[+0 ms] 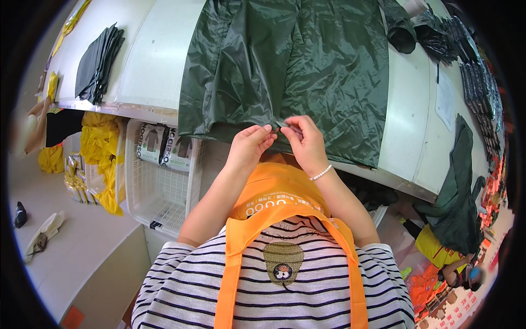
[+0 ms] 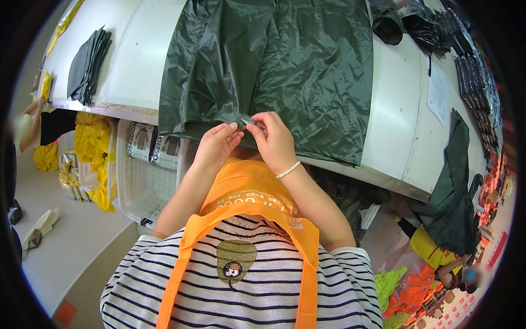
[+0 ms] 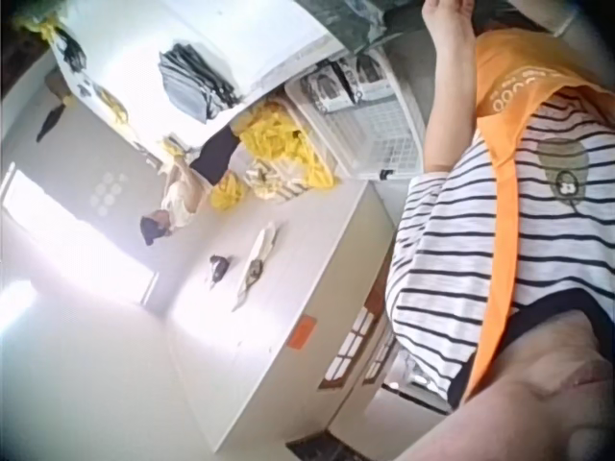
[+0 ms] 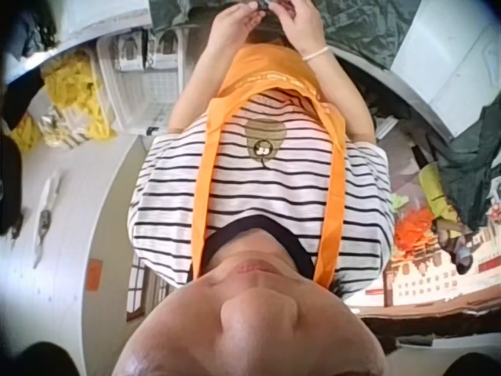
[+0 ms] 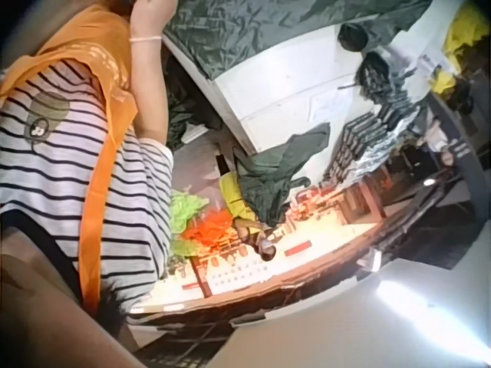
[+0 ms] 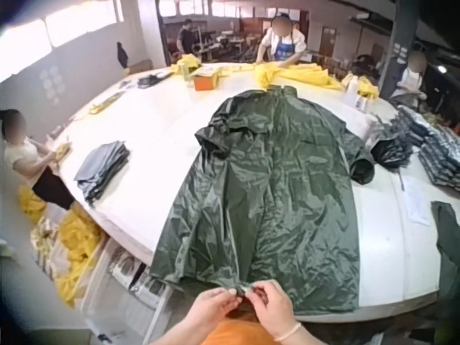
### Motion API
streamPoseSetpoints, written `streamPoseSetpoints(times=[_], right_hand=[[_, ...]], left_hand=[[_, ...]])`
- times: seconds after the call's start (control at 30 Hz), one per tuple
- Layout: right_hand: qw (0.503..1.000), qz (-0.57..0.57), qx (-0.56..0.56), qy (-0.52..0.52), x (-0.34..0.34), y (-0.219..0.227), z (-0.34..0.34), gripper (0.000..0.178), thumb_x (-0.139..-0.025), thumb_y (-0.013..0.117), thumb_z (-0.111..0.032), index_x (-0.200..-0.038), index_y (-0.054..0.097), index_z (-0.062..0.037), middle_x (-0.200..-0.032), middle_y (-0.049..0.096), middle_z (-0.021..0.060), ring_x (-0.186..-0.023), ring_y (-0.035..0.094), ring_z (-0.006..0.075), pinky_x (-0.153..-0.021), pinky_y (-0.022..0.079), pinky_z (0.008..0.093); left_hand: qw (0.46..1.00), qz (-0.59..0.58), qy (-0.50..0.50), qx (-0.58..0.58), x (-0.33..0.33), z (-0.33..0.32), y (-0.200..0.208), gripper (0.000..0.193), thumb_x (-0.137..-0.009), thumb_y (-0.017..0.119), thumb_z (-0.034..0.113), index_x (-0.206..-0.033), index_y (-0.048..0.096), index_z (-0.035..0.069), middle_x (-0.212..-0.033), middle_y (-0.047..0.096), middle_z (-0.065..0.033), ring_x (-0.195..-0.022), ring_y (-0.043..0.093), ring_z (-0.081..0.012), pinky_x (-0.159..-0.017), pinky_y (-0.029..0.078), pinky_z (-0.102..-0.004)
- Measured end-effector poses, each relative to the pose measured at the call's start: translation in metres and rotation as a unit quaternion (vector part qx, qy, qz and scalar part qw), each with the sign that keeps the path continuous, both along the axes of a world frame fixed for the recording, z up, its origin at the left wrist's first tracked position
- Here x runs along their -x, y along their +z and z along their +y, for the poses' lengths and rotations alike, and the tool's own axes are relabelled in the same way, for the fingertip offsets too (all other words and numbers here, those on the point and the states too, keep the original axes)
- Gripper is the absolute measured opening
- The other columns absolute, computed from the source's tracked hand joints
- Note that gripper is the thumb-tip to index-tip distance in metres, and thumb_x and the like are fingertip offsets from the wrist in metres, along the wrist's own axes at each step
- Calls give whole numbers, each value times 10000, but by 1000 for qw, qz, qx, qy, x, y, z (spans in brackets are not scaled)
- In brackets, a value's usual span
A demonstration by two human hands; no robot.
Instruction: The person folds a dark green jacket on a white table. They smooth the fabric, fold the sleeves inward, and fold the body into a compact rectangle. The person then flips the jacket over and continues folding it neatly.
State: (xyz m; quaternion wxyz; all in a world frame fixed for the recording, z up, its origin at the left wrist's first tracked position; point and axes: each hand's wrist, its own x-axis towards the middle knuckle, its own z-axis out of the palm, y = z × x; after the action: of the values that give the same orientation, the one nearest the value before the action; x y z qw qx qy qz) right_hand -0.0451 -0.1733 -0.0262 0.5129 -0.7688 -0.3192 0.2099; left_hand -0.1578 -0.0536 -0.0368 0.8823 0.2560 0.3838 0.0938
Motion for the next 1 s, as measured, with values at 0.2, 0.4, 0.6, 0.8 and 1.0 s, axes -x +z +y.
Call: streamPoseSetpoints(times=[0.2, 0.4, 0.6, 0.8, 1.0], right_hand=[[1000, 0, -19, 16, 5, -2, -1, 150, -853, 659, -110, -959, 585, -35, -887, 604, 87, -755, 640, 211, -652, 501, 286], [995, -71, 51, -40, -27, -12, -7, 308, -820, 700, -171, -1053, 561, -26, -1033, 578, 113, -858, 637, 244, -704, 519, 313], [927, -220, 285, -106, -107, -64, -51, 756, -772, 711, -405, -1337, 419, 5, -1432, 365, 202, -1054, 587, 349, -844, 516, 376], [861, -207, 441, 143, -10, -37, -116, 546, -877, 559, -387, -1228, 513, 29, -1344, 451, 266, -778, 681, 312, -641, 548, 394], [866, 65, 424, 258, 13, -41, -155, 271, -882, 550, -249, -986, 688, -41, -999, 669, 200, -830, 669, 335, -731, 541, 409]], left_hand=[[1000, -22, -5, 3, 3, 2, -3, 68, -893, 623, 87, -846, 609, 40, -895, 670, -74, -810, 642, -143, -752, 526, -250], [985, 59, -114, -112, 6, 2, -9, 129, -874, 652, 138, -806, 619, 33, -836, 675, -76, -748, 635, -129, -700, 504, -232], [740, 223, -289, -564, 69, 18, -63, 274, -741, 708, 215, -645, 587, -11, -560, 523, -181, -505, 541, -292, -495, 414, -380], [488, 244, -710, -445, 151, 32, -81, 373, -800, 679, 382, -721, 691, 17, -660, 650, -166, -644, 653, -266, -604, 507, -398], [531, 134, -557, -625, -65, 32, 58, 329, -861, 599, 328, -728, 687, 40, -641, 652, -100, -624, 646, -286, -602, 508, -380]])
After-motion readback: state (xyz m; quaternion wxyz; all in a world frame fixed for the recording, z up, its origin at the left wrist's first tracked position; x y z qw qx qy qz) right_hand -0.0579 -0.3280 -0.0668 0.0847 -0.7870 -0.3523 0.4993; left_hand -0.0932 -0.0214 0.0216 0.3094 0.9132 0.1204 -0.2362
